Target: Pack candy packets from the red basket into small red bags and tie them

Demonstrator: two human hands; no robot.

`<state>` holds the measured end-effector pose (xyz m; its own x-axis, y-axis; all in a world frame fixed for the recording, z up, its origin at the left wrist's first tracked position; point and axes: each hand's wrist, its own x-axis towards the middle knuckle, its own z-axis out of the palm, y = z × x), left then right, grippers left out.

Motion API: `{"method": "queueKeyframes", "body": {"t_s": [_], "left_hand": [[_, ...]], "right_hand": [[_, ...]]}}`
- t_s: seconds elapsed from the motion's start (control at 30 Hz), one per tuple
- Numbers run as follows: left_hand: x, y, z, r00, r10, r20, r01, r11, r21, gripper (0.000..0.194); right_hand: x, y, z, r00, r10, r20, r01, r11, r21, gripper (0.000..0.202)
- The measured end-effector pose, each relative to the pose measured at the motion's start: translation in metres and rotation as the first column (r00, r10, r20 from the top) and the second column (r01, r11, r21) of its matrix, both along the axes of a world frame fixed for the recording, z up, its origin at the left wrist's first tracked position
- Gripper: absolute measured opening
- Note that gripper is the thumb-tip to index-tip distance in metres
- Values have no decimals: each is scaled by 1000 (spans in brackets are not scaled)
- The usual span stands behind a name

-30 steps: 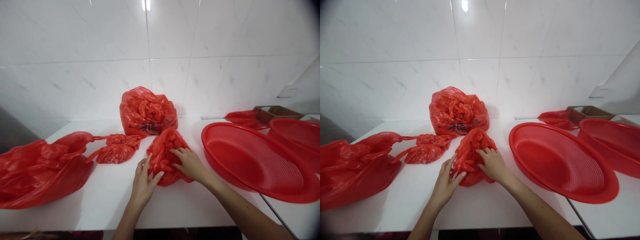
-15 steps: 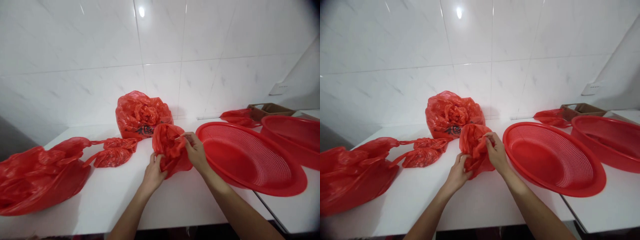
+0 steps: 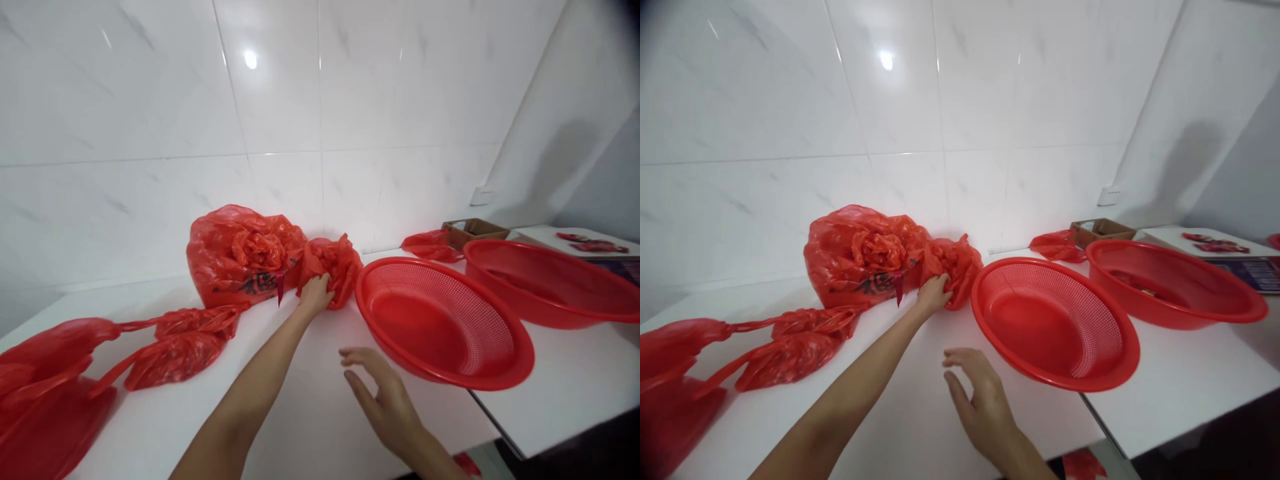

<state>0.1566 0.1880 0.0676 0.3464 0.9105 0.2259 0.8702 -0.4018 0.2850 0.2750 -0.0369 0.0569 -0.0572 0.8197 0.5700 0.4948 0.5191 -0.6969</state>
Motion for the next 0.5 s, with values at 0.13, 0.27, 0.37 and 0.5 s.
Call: {"method": "queueKeyframes", "body": {"t_s": [0.13,0.27,0.37,0.5], "left_hand": [[4,36,8,996,-21,-92,22,1000,19,35],[-31,63,11,982,131,-135,-128,991,31,35],[-70,73,10,953,259,-159,-253,966,52,36],[-120,72,11,909,372,-191,-365,928,71,36]], "right_hand": [[-4,-13,-13,999,29,28,-30,999,11,14],[3,-17,-27,999,36,28,-34,997,-71,14],[6,-17,-36,999,31,23,-27,986,-166,14],[1,-16,-43,998,65,15,-60,971,-233,15]]}}
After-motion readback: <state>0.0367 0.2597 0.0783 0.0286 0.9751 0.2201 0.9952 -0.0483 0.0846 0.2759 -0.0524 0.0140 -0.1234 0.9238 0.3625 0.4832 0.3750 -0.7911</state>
